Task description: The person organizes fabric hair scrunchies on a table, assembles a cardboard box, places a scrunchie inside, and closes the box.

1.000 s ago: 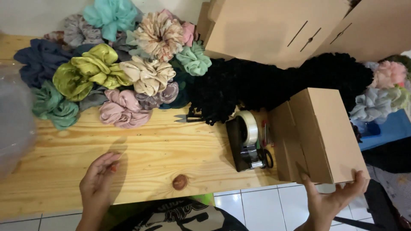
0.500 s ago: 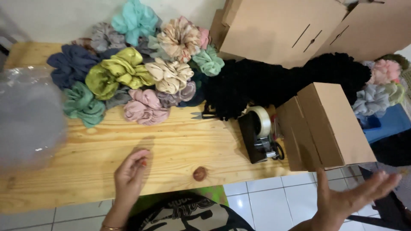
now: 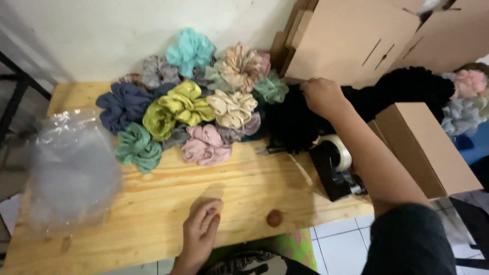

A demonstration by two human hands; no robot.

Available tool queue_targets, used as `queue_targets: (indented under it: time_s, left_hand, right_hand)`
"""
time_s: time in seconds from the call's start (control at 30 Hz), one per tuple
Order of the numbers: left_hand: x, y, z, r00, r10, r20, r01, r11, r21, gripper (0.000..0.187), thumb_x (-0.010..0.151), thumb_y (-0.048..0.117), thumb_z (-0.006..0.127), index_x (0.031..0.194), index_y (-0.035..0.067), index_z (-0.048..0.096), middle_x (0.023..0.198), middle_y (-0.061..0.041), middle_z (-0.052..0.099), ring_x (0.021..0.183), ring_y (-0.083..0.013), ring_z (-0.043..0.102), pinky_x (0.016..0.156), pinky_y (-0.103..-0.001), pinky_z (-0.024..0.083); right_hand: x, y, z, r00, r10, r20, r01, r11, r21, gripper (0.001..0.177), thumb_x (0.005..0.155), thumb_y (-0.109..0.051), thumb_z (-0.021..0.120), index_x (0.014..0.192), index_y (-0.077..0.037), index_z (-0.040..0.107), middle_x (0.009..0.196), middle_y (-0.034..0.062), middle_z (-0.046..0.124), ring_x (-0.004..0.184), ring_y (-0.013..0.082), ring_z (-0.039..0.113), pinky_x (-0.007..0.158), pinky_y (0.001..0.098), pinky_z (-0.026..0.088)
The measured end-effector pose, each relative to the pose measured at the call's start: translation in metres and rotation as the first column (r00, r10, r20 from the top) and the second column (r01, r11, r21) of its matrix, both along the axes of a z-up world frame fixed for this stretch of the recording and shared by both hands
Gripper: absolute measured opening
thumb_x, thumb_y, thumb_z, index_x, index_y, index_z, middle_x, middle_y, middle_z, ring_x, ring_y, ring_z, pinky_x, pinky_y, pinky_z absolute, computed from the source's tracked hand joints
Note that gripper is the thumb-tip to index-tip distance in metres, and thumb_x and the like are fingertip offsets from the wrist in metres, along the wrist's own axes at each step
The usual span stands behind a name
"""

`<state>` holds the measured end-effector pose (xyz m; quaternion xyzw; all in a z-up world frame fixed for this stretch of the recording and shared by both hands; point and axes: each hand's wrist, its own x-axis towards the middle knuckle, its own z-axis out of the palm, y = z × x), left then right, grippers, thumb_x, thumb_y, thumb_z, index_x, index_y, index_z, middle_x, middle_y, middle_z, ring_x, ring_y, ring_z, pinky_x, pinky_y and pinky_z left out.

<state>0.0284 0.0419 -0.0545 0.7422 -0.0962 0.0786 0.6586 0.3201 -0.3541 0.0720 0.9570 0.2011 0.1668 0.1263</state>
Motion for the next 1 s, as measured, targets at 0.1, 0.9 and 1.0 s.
queue_targets:
  time_s: [0.1, 0.9, 1.0]
  left_hand:
    - [0.001, 0.001, -0.009, 0.997, 0.045, -0.057, -0.048, 0.997, -0.053, 0.029, 0.088, 0.001, 0.065, 0.115, 0.008, 0.073, 0.118, -0.008, 0.075, 0.108, -0.0172, 0.074, 0.098, -0.029, 0.058]
    - [0.011, -0.002, -0.034, 0.899, 0.254, -0.356, -0.230, 0.967, 0.110, 0.041, 0.071, 0.001, 0.065, 0.100, 0.019, 0.087, 0.096, 0.004, 0.084, 0.073, -0.0069, 0.077, 0.071, -0.018, 0.053]
    - [0.014, 0.011, -0.050, 0.857, 0.189, -0.480, -0.118, 0.978, 0.174, 0.041, 0.079, 0.005, 0.064, 0.108, 0.023, 0.087, 0.089, 0.002, 0.084, 0.071, -0.0062, 0.074, 0.070, -0.017, 0.050]
  right_hand:
    - [0.058, -0.019, -0.017, 0.991, -0.125, 0.047, 0.132, 0.974, -0.185, 0.047, 0.087, -0.011, 0.055, 0.132, -0.020, 0.059, 0.124, 0.0060, 0.063, 0.102, 0.0371, 0.062, 0.066, 0.0530, 0.055]
    - [0.106, -0.179, 0.133, 0.956, -0.208, 0.206, 0.086, 0.872, 0.481, 0.064, 0.085, -0.022, 0.102, 0.125, 0.002, 0.058, 0.118, 0.0192, 0.044, 0.094, 0.0416, 0.053, 0.073, 0.0545, 0.053]
    - [0.155, -0.223, 0.114, 0.910, -0.222, 0.350, 0.065, 0.910, 0.409, 0.055, 0.092, -0.024, 0.105, 0.097, -0.004, 0.053, 0.095, 0.0099, 0.046, 0.080, 0.0258, 0.047, 0.061, 0.0445, 0.039]
